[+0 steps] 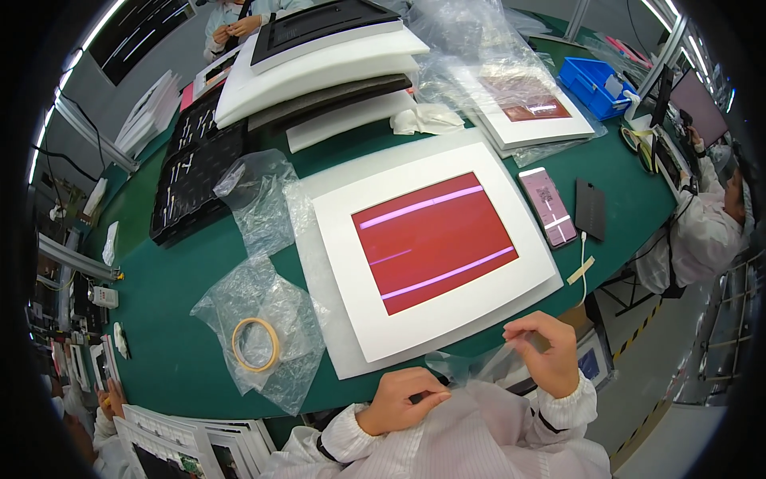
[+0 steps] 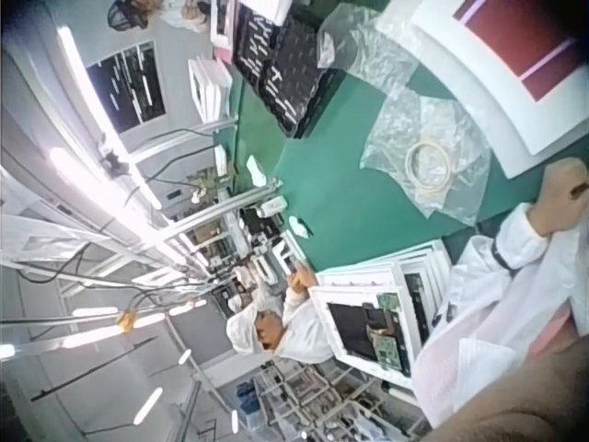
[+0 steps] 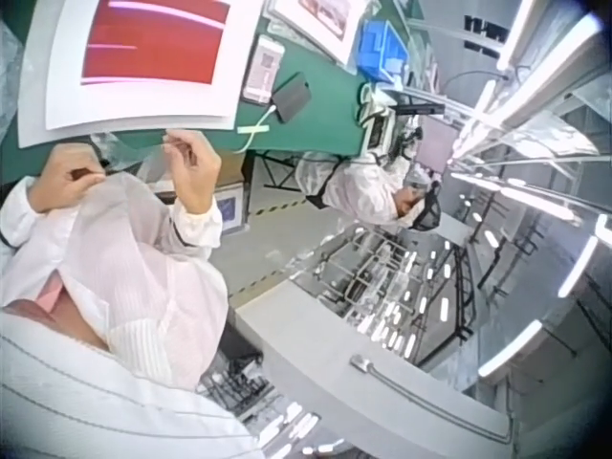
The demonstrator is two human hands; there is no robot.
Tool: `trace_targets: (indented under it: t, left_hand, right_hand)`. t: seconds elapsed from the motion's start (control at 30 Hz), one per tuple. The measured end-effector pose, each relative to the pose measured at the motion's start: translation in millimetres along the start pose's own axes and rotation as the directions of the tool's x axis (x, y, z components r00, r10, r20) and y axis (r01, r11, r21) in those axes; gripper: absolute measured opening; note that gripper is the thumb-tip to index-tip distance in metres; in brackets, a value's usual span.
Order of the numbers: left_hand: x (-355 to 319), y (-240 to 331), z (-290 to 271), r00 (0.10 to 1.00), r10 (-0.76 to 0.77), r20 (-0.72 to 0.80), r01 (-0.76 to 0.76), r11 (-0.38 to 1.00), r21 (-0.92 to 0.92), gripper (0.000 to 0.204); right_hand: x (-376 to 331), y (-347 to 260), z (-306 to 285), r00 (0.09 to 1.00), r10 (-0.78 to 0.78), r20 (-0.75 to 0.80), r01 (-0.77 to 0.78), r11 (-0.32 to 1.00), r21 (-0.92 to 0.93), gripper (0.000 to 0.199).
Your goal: Apply protective film to an electronic display component on a production line.
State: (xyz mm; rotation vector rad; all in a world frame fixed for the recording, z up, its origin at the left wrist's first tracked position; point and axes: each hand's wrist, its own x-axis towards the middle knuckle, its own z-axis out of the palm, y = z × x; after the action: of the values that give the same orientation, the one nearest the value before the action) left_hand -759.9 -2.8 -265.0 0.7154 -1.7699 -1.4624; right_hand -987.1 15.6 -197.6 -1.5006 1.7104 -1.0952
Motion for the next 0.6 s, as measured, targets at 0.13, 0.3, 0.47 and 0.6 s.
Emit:
trace_targets:
  t: [0.13,0.3,0.47,0.6]
  left_hand:
    - [1.0,-1.1,0.4,1.0,0.002,0.019,-0.002,1.0,-0.003,0.005]
    - [1.9,-1.7,0.2,1.0,0.012,0.017,-0.012,1.0,0.002,0.006]
    - [-2.1,-6.3,-3.2,0.998,-0.027,-0.05,0.028,0.999,0.017,0.006]
    - [-4.8,-6.7,-0.3,0.998,0.035,-0.042,-0.037,0.997,-0.061,0.009]
  right_hand:
    - [-1.6,4.6,-1.9,0.999,0.029,-0.041,-0.027,0.998,0.049,0.018]
    - [-1.1,5.2,1.0,0.982,0.113,-0.153,-0.088,0.982,0.166,0.018]
    - [3.2,3.9,8.6,0.986,0.109,-0.126,-0.087,0.982,0.17,0.014]
    - [-7.9,9.5,0.4,0.998,-0.019,-0.053,0.018,1.0,-0.014,0.008]
